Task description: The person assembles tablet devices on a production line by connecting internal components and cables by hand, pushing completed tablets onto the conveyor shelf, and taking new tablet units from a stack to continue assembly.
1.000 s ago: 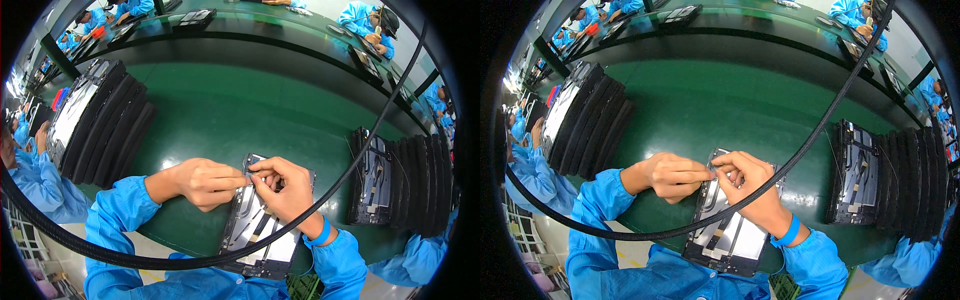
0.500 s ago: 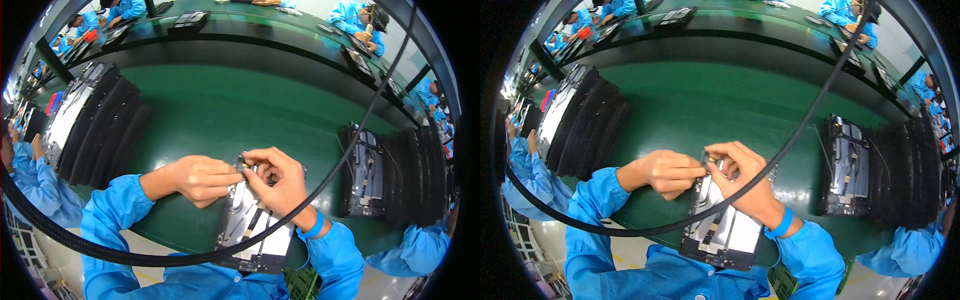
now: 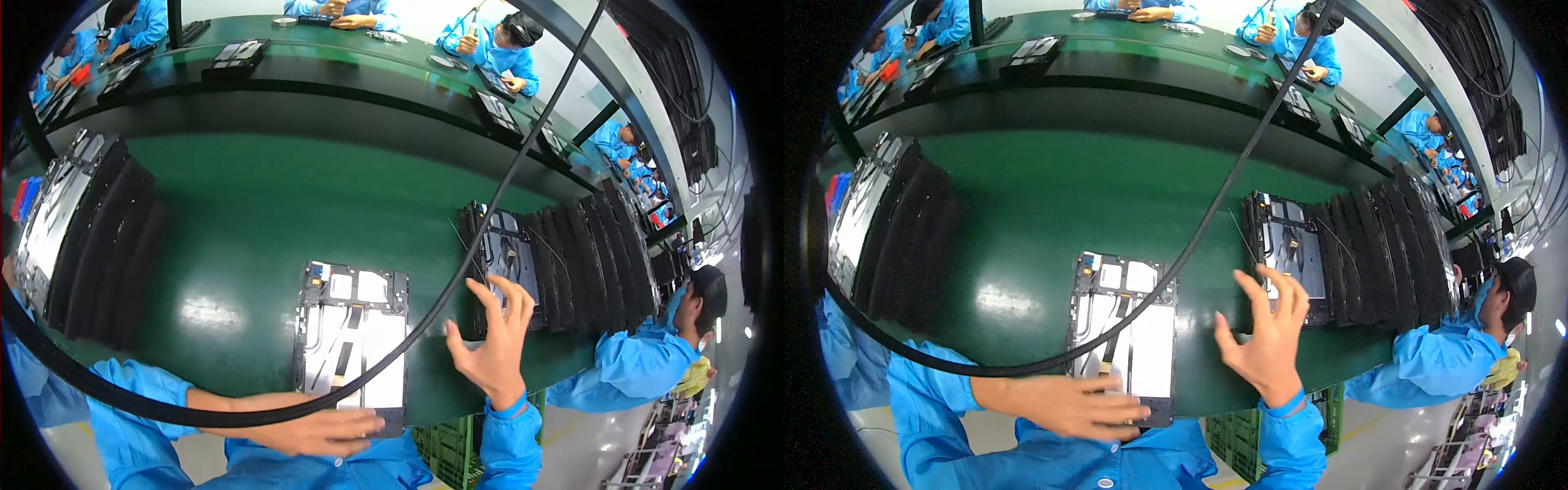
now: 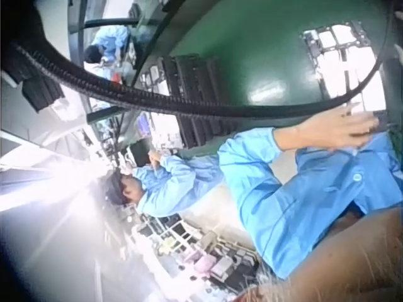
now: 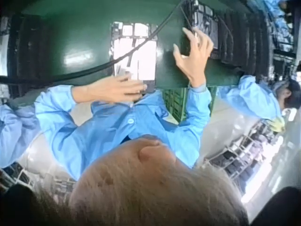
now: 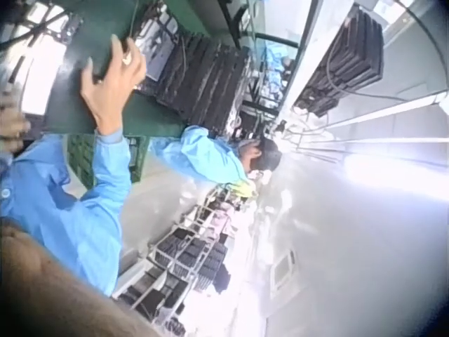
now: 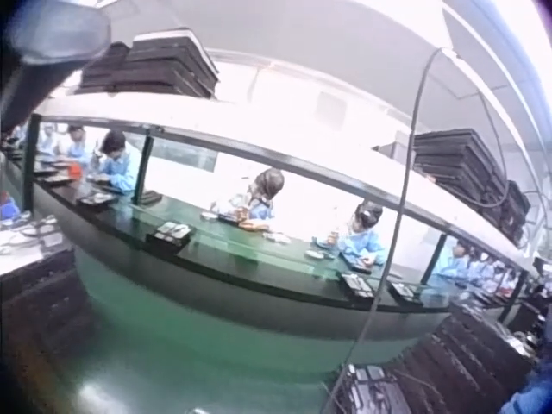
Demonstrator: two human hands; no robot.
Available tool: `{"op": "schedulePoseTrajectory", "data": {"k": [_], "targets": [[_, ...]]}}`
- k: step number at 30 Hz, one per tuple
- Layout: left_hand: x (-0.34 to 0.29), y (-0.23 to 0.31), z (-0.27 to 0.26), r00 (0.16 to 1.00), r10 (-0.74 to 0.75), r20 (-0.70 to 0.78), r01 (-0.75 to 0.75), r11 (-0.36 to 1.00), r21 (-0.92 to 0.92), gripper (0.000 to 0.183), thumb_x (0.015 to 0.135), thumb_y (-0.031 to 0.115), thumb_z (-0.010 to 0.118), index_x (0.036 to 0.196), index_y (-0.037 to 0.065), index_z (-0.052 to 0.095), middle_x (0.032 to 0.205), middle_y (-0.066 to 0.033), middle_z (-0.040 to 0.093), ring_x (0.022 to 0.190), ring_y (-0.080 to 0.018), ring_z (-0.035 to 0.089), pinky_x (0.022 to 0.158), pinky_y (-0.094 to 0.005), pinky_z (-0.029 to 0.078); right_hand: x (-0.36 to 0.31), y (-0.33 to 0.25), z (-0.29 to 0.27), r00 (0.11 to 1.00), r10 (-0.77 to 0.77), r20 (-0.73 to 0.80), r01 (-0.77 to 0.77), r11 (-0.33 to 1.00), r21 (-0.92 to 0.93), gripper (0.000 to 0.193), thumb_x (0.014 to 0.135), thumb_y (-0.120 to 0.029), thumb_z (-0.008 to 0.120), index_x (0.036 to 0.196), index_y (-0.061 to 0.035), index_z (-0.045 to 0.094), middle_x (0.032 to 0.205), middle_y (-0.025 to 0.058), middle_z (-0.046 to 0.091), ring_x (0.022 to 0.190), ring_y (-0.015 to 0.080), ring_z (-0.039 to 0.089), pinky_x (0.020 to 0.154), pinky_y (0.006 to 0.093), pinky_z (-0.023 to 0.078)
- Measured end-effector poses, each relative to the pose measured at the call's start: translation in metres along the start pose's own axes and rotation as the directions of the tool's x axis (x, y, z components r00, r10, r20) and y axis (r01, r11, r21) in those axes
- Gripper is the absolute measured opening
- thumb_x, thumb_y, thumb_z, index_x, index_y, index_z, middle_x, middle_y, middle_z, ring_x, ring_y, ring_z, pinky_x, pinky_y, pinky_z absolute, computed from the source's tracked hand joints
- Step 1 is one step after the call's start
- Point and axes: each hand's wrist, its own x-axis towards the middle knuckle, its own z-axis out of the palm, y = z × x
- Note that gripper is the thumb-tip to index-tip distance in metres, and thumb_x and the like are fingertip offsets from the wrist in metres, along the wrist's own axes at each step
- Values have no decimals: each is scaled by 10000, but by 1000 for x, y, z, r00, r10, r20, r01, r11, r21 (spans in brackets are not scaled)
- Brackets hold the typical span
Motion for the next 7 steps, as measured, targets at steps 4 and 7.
{"op": "schedulePoseTrajectory", "data": {"k": [4, 7], "targets": [[3, -37, 14, 993, -89, -82, 83, 994, -69, 788, 782, 249, 790, 1553, 203, 632, 1763, -173, 457, 1526, -386, 536, 1284, -617, 402, -33, 61, -19, 983, 119, 139, -98, 983, -154, 848, 709, -359, 1015, 1445, -97, 684, 1408, 154, 664, 1266, 364, 619, 1077, 499, 503], [1, -77, -6, 974, -216, -69, 217, 976, 11, 823, 774, 301, 797, 1576, 223, 629, 1776, -162, 441, 1555, -422, 499, 1297, -658, 375, -35, 70, -16, 987, 25, 158, 8, 979, -206, 841, 745, -395, 1009, 1460, -103, 678, 1379, 145, 688, 1230, 348, 645, 1042, 482, 520]]}}
